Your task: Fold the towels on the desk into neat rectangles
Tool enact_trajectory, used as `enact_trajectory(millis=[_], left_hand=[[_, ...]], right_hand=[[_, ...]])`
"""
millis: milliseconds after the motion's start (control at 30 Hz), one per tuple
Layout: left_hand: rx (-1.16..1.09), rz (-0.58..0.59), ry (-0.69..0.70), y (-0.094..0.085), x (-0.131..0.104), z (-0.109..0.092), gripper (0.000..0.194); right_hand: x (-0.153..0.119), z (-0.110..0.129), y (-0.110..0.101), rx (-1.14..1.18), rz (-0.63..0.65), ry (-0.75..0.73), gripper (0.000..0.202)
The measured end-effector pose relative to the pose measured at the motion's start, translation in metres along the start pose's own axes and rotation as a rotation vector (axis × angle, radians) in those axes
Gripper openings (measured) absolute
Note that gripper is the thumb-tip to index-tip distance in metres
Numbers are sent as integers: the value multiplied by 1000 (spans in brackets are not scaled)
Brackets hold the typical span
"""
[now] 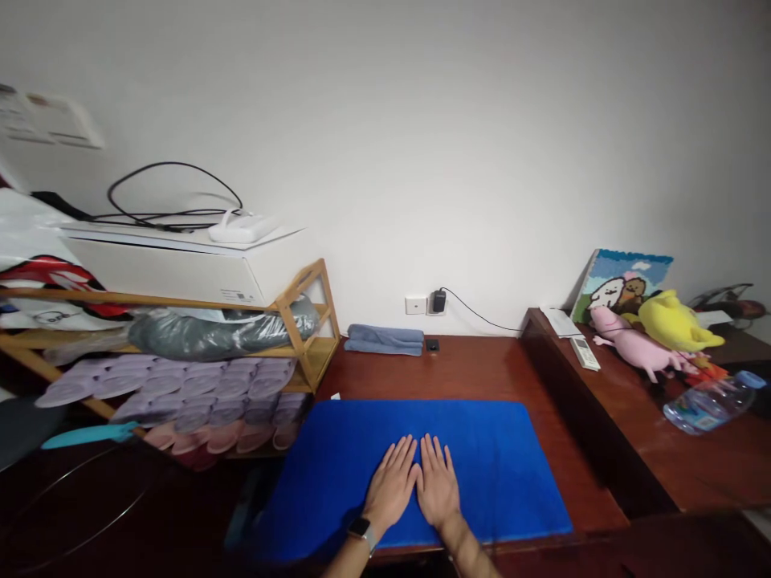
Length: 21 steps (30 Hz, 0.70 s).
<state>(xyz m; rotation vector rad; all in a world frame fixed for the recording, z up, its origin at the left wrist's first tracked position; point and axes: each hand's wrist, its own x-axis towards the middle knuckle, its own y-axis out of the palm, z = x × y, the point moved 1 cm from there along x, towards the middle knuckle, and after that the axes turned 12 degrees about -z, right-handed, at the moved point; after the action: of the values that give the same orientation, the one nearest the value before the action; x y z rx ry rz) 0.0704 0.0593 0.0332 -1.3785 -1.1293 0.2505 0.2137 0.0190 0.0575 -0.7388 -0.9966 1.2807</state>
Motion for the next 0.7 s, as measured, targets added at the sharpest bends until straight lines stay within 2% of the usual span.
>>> enact_trajectory(millis=[67, 133, 233, 333, 400, 467, 700], left_hand=[[20, 32, -67, -10, -12, 20, 58], [68, 46, -176, -27, -32, 54, 60], [192, 4, -376, -57, -76, 110, 65], [248, -14, -400, -78, -115, 146, 70], [257, -11, -382, -86, -125, 152, 71], [260, -15, -381, -89, -124, 149, 71], [272, -33, -394, -91, -112, 139, 68]], right_hand=[[0, -11, -8, -6, 2, 30, 64], [-6, -39, -22, -60, -11, 107, 66], [-31, -111, -49, -188, -60, 263, 71], [-64, -190, -72, -316, -121, 430, 78], [-79, -224, -81, -385, -132, 495, 81], [-84, -238, -84, -411, -129, 504, 83], [-74, -234, -77, -379, -148, 515, 83]])
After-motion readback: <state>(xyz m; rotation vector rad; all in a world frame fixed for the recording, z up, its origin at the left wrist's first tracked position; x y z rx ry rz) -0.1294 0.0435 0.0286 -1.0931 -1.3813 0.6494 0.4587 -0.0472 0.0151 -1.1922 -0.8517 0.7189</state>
